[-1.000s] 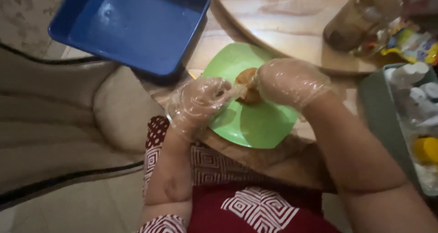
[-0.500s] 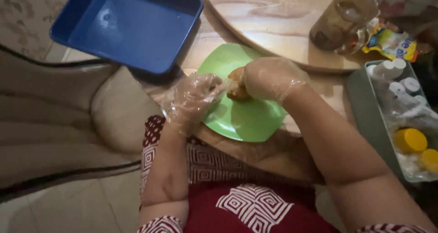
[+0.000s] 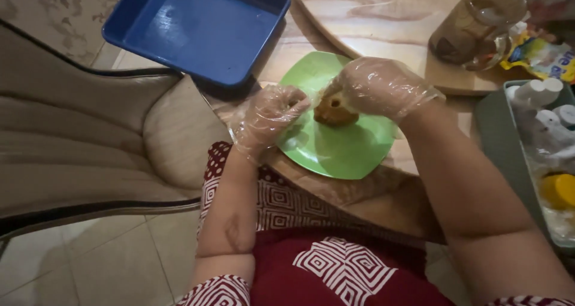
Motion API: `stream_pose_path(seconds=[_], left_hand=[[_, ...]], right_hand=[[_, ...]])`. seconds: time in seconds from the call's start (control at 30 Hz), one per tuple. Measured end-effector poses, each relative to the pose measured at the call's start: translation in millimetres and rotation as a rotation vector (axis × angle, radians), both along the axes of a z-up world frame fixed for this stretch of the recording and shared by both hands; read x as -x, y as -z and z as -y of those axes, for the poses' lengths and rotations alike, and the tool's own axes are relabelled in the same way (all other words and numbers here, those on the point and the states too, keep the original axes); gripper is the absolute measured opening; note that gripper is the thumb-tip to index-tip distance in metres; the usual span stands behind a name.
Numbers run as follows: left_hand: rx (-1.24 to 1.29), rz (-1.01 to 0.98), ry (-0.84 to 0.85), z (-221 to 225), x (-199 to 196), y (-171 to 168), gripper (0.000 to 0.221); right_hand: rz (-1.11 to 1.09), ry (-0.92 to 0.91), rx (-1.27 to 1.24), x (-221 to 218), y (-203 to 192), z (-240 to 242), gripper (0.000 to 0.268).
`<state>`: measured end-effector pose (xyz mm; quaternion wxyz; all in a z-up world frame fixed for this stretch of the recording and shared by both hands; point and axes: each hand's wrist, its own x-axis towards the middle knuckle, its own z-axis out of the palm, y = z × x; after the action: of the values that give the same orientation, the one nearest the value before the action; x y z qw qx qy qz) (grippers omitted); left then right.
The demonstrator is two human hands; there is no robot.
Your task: Shaping and kneading small portions of dough into balls on a green plate.
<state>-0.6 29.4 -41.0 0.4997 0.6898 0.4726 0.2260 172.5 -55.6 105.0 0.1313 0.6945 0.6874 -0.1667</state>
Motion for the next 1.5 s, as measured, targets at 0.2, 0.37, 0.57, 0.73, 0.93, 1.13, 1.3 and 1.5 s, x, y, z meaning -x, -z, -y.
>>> stream_pose_path(seconds=[0.2,0.37,0.57,0.73,0.93,1.13,1.3,1.5], left_hand=[[-0.146,-0.137,0.088,3,2,-4,0.025],[-0.143,-0.076,0.097,20,6,-20,0.026],[-0.138,-0.07,0.106,28,1,-9,0.025],[-0.126,-0.1,0.058,20,1,-17,0.024],[-0.223,-0.091,0.111,26,9,-21,0.023],[-0.213,-0.043,0.086,27,6,-22,0.02],[-0.145,-0.025,0.044,27,4,-20,0.016],[0.112,-0.048,0.06,17,3,-52,0.021]], right_hand=[[0.146,0.061,-0.011,-21,60,-23,0.034],[0.221,-0.083,-0.103,-15,57,-12,0.03],[0.041,0.061,0.005,8,10,4,0.029],[0.081,0.017,0.036,-22,47,-22,0.032],[0.007,0.034,0.043,-4,21,-5,0.028],[-0.054,0.007,-0.043,-16,45,-17,0.03],[0.073,0.057,-0.043,-18,52,-18,0.036],[0.026,0.135,0.146,-21,54,-22,0.036]])
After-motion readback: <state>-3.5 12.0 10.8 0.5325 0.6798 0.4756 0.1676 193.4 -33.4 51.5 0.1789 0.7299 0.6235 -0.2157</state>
